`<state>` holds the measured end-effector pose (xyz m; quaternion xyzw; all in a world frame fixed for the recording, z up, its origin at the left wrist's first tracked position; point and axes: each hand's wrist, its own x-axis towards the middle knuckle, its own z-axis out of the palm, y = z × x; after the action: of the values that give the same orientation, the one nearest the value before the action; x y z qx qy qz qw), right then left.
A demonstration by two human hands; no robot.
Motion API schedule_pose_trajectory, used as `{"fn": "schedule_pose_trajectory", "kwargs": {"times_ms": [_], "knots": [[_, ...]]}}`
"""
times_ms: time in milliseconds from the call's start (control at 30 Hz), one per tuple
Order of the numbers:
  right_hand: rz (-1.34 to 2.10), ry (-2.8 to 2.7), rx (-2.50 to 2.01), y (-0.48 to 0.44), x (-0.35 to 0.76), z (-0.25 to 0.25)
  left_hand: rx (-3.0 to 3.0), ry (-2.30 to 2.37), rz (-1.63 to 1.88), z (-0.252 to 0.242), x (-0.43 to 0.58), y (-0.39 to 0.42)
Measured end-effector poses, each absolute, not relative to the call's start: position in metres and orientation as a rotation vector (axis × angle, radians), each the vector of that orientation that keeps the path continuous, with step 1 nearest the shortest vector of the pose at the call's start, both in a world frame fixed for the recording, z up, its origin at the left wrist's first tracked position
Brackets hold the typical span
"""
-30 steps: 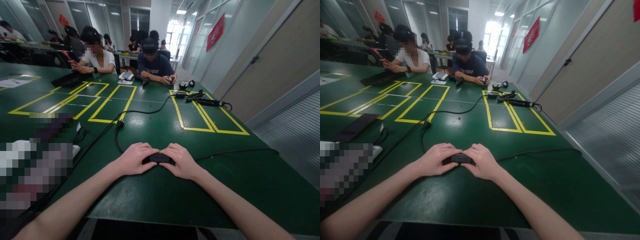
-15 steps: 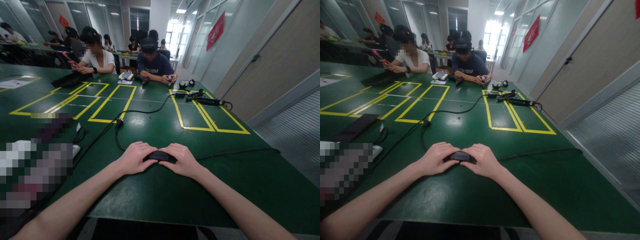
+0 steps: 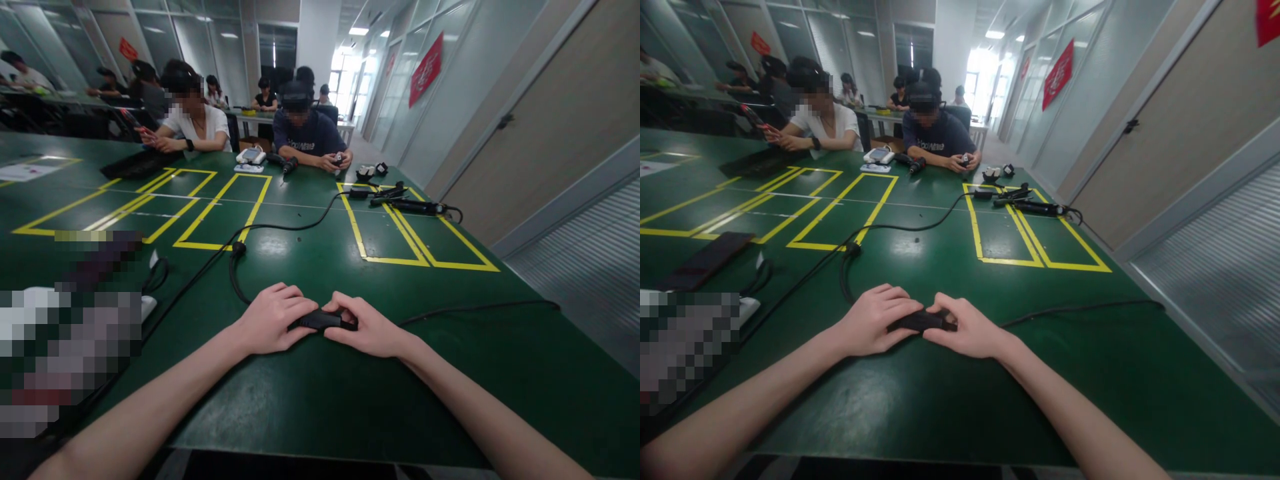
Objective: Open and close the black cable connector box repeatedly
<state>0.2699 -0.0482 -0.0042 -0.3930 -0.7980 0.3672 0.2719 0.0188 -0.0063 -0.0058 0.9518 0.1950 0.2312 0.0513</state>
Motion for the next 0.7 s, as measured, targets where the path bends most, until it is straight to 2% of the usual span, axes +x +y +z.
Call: {"fn": "schedule_pose_trajectory", "kwargs": {"times_ms": [133, 333, 433, 600, 700], "knots": [[1.259, -1.936, -1.075, -0.054, 0.267, -0.004, 2.925, 0.544, 0.757, -0.006, 0.021, -0.009], [1.364, -1.541, -1.051, -0.052, 0.268, -0.005, 3.052, 0.616, 0.996, -0.005, 0.025, -0.013], [1.284, -1.312, -1.105, -0.043, 0.285, 0.009, 3.041, 0.601, 1.100, -0.003, 0.024, -0.013], [0.964, -0.961, -1.095, -0.023, 0.345, 0.038, 2.906, 0.490, 0.745, -0.008, 0.022, -0.008], [0.772, -0.843, -1.110, -0.016, 0.385, 0.048, 2.841, 0.477, 0.679, -0.011, 0.022, -0.006]]}}
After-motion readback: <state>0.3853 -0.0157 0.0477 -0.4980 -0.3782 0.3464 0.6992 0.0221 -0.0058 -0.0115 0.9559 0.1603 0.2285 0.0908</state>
